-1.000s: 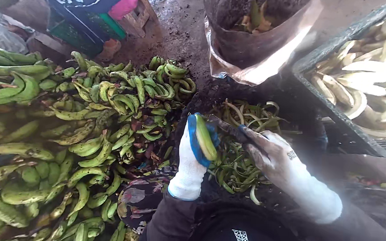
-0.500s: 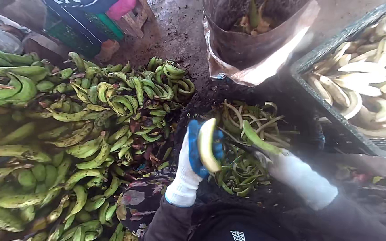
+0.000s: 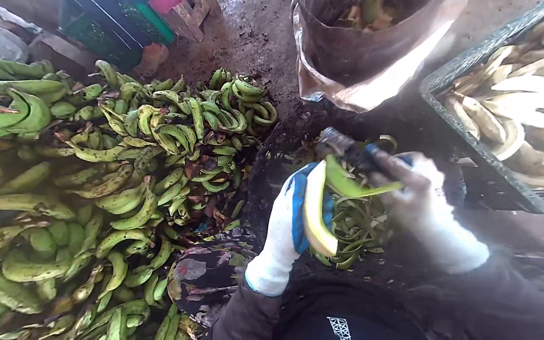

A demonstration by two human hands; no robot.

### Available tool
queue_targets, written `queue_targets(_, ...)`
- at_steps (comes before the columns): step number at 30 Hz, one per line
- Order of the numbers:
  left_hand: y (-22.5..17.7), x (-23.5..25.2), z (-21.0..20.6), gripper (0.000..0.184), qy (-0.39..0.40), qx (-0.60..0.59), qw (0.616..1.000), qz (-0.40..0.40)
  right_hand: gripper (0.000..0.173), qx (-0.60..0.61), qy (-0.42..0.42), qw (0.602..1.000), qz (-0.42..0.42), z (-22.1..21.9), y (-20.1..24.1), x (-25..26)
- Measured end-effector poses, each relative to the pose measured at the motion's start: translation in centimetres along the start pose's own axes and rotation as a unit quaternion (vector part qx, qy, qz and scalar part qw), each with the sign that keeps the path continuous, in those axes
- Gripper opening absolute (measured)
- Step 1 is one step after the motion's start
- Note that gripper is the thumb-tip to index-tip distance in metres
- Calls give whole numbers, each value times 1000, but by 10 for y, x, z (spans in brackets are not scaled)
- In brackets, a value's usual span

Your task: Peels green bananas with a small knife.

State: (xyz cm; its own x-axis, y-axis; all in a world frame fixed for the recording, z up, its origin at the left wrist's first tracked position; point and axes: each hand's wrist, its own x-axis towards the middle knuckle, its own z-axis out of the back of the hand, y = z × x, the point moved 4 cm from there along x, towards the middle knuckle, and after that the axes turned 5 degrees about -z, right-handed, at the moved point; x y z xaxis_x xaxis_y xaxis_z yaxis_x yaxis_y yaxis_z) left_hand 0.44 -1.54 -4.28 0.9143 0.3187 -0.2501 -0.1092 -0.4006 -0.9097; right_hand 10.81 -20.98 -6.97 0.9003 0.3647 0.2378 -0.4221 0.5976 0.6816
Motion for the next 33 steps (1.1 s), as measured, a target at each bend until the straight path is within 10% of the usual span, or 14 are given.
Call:
queue_targets(5,0,9,31,38,-26,-135,990,21,41,50,54,997,1,24,-6,-13)
queue_targets(12,9,17,28,37,-38,8,999,-12,37,195,203,960,-6,22,9,-43)
queue_targets(19,20,7,33,41,-40,194,980,16,42,-80,-131,986,-66,58,-35,-23)
queue_targets(24,-4,54,17,43,-12,379,923,-68,39,-149,100,977,-114,62,-37,-39)
queue_targets(27,1,81,-34,44,204,117,965,-120,39,-179,298,927,-143,33,-29,-48)
queue_targets(29,31,122,-50,48,321,65,927,-184,41,-175,390,888,-168,27,-23,-49)
queue_targets(31,35,141,-76,47,221,304,916,-142,41,-167,420,876,-171,27,-18,-48)
queue_targets(33,85,169,-61,52,184,565,803,-58,42,-169,433,870,-165,27,-15,-46)
